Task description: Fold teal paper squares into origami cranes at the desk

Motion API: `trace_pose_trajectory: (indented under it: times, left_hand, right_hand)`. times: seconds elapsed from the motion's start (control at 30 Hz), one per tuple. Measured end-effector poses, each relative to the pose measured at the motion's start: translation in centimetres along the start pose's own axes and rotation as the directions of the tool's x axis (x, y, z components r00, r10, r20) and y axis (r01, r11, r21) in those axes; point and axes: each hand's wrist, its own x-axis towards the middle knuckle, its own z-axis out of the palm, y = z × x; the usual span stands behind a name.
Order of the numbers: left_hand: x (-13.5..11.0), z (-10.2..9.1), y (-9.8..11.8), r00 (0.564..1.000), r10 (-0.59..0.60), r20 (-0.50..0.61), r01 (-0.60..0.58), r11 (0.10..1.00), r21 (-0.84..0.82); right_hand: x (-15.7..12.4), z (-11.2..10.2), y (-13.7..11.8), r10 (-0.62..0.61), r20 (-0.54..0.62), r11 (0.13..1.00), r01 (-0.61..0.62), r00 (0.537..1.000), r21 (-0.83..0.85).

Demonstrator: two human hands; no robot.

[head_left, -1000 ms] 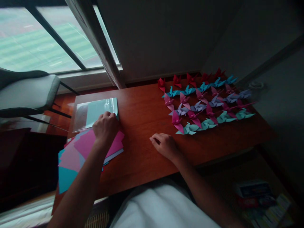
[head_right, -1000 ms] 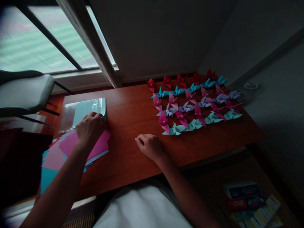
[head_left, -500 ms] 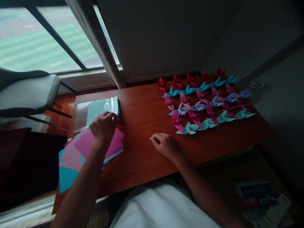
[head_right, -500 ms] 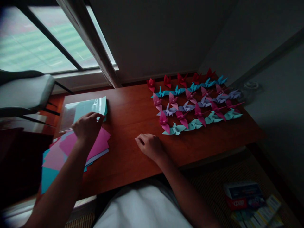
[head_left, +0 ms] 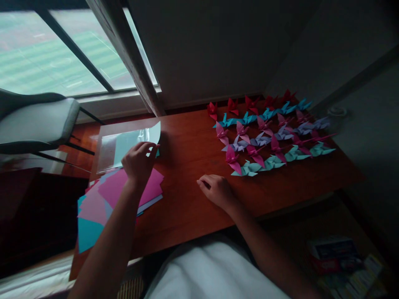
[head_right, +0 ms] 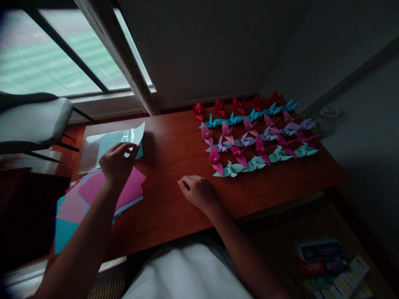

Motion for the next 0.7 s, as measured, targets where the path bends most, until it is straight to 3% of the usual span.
trace_pose_trajectory:
  times: [0.13,0.2,0.27,0.47,0.6,0.7]
  left_hand:
    - [-0.8,1.0,1.7,0.974,0.206,-0.095,-0.22,0.96,-0.175]
    - [-2.1,1.5,2.9,0.93,0.369,0.01,-0.356,0.903,-0.24]
    - [-3.9,1.8,3.8,0.894,0.441,0.078,-0.405,0.871,-0.278]
    - [-9.6,0.9,4.1,0.863,0.476,0.168,-0.398,0.846,-0.355]
    - [-12.1,-0.2,3.7,0.869,0.463,0.175,-0.364,0.838,-0.406]
    - [-13.2,-0.6,3.9,0.895,0.418,0.154,-0.322,0.846,-0.424]
  right_hand:
    - [0.0,0.1,0.2,-0.005,-0.018,1.0,0.005,1.0,0.021]
    - [0.0,0.1,0.2,-0.01,-0.032,0.999,0.011,0.999,0.033]
    - [0.0,0.1,0.2,-0.02,-0.047,0.999,0.022,0.999,0.042]
    - [-0.2,-0.2,-0.2,-0.075,-0.082,0.994,0.081,0.994,0.071]
    - [-0.7,-0.9,-1.0,-0.121,-0.131,0.987,0.133,0.984,0.087]
    - [-1.1,-1.3,-1.6,-0.242,-0.089,0.966,0.249,0.966,0.067]
